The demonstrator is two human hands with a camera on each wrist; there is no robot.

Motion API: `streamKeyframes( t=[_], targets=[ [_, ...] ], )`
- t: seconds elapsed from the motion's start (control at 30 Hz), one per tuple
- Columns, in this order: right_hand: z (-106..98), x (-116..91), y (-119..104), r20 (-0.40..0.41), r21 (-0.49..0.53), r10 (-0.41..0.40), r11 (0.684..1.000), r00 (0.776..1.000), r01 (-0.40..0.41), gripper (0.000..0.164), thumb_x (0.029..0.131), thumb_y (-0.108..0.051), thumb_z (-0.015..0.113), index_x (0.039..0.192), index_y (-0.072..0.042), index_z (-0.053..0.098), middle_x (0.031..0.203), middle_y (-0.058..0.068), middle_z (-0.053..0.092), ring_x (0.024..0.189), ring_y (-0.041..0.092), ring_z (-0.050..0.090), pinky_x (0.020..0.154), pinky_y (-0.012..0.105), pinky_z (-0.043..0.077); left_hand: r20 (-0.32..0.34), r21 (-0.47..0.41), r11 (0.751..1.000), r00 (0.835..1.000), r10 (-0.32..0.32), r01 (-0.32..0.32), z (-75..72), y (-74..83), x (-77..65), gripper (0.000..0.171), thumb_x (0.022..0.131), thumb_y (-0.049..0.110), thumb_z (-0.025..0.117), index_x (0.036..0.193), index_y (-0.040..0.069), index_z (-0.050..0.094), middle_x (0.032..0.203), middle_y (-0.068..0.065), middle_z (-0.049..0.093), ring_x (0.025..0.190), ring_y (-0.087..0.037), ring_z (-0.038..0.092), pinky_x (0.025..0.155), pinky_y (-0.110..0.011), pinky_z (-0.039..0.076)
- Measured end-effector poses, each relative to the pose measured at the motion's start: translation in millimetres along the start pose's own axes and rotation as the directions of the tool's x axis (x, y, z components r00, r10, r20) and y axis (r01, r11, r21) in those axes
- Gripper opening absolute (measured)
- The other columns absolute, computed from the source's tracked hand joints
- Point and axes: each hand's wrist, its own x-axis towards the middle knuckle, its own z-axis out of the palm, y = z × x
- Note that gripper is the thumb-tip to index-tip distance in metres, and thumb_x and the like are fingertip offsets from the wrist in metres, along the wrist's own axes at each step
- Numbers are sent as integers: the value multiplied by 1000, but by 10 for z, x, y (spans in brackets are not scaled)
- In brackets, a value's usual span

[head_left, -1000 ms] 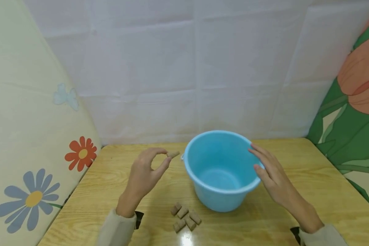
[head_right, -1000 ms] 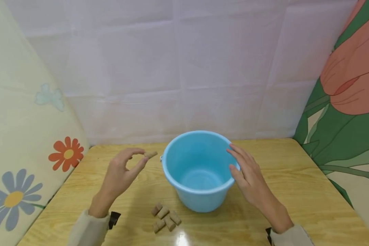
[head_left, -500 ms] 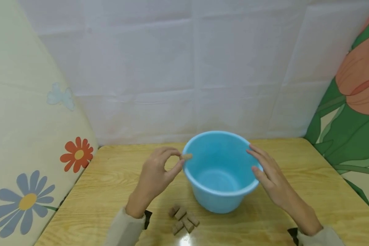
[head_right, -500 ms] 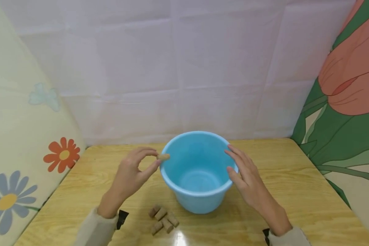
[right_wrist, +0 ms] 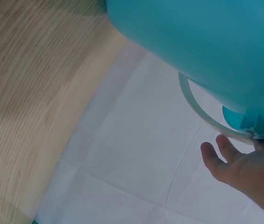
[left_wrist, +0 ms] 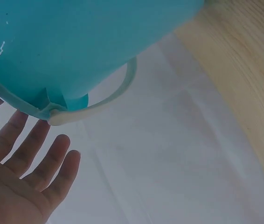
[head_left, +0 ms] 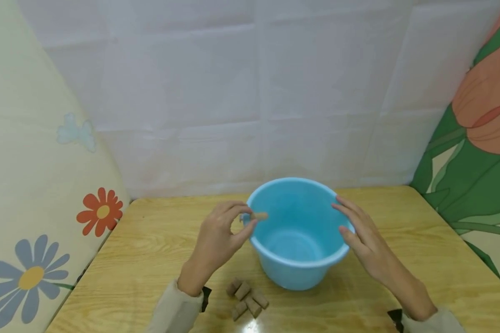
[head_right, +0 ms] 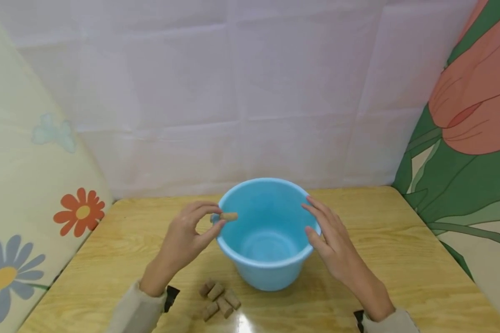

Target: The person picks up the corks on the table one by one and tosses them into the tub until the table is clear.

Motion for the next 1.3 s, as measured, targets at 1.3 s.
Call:
streamKeyframes(
  t=[1.3],
  targets=[
    [7, -5, 30, -55, -219, -122, 970, 991, 107, 43, 100, -8, 46, 143, -7, 50, 157, 12, 39, 147, 43, 25, 120, 63, 15, -5, -17, 997, 997, -80, 80, -13, -85, -147, 22, 89, 21, 75, 108, 9, 72, 107, -4, 74, 104, -20, 69, 88, -37, 59]
  ],
)
